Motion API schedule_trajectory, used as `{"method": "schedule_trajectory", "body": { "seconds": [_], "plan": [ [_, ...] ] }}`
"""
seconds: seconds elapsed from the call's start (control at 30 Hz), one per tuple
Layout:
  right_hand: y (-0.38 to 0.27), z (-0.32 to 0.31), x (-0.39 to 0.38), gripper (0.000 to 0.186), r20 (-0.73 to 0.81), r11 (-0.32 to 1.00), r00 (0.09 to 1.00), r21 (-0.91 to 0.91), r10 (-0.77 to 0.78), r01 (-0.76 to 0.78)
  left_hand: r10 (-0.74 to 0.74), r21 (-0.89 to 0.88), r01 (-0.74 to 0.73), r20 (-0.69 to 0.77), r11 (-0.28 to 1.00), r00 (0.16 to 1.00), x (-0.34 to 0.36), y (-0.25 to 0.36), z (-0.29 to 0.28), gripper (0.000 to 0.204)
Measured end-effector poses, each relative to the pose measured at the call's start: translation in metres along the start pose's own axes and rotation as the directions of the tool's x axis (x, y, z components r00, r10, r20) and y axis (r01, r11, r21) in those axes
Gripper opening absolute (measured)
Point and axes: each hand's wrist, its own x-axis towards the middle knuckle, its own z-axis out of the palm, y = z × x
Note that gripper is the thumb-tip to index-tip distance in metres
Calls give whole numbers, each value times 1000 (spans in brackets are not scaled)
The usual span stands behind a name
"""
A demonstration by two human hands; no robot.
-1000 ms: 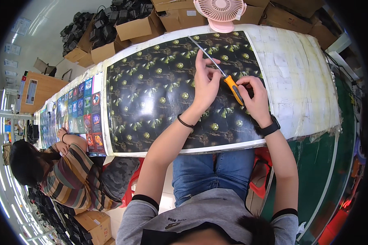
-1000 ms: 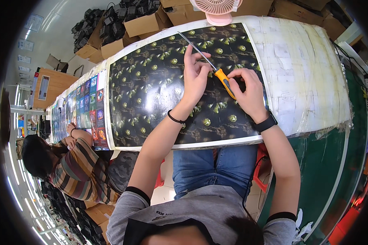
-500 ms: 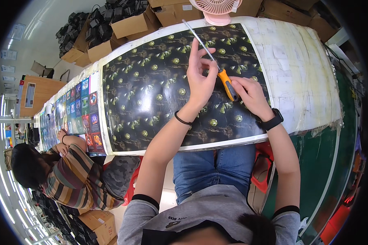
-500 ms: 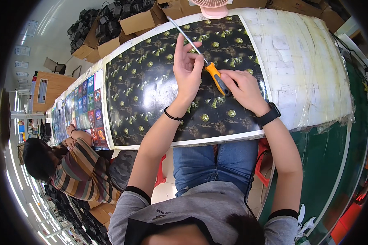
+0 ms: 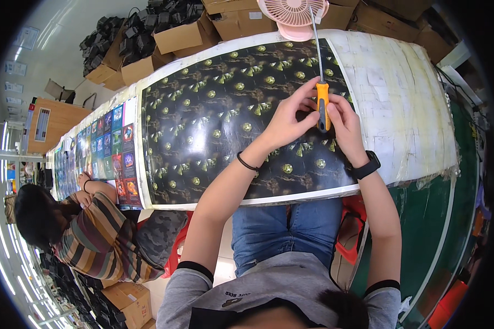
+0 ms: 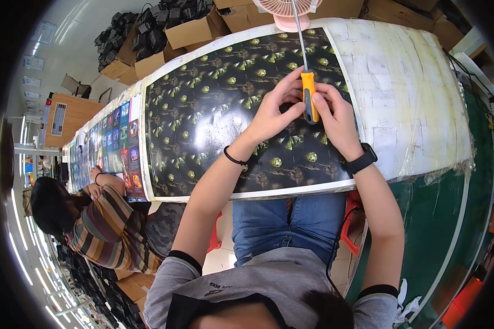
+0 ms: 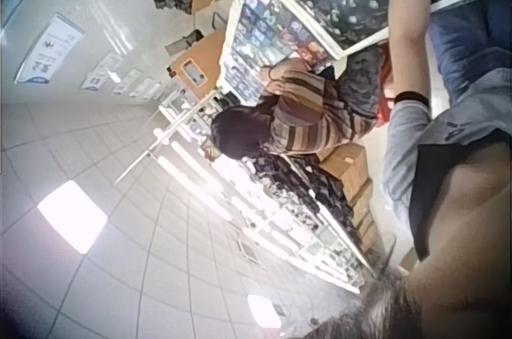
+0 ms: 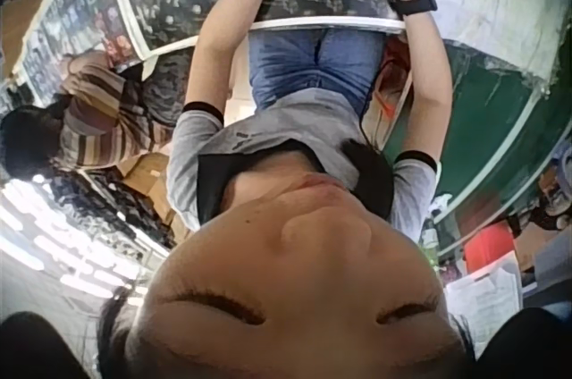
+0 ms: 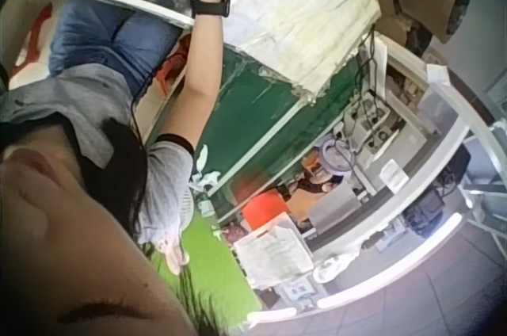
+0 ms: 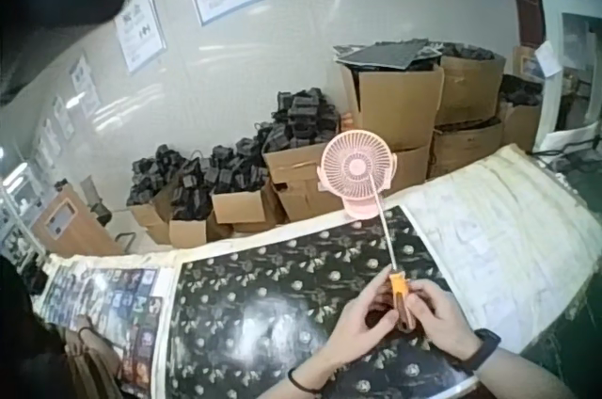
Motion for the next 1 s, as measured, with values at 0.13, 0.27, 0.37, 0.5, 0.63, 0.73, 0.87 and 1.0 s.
{"method": "schedule_trajectory", "body": {
  "seconds": [0.13,0.27,0.37,0.5,0.63,0.73,0.87,1.0],
  "plan": [
    [1,3,0,30,-11,999,999,9,-51,51,56,41,-58,50,997,997,-2,5,-4,72],
    [1,2,-3,27,-7,999,999,15,-32,33,68,23,-69,42,997,997,-2,3,-3,71],
    [1,-1,-4,28,14,1000,1000,22,-14,13,85,13,-85,40,996,996,-3,1,-2,73],
    [0,1,-4,29,19,1000,1000,10,-9,8,107,49,-109,32,993,994,-2,-5,-4,73],
    [0,-1,-1,30,13,1000,1000,-1,-3,3,129,93,-132,34,987,991,-1,-4,-5,73],
    [-2,0,-3,30,10,1000,1000,-16,9,-9,122,95,-124,25,988,992,-1,-4,-5,73],
    [-4,0,-4,31,-12,998,1000,-61,-8,7,95,115,-94,-7,989,995,-1,0,-4,72],
    [1,5,-2,34,-55,993,995,-85,-84,80,143,162,-130,-67,978,988,-2,-1,-3,69]
  ]
}}
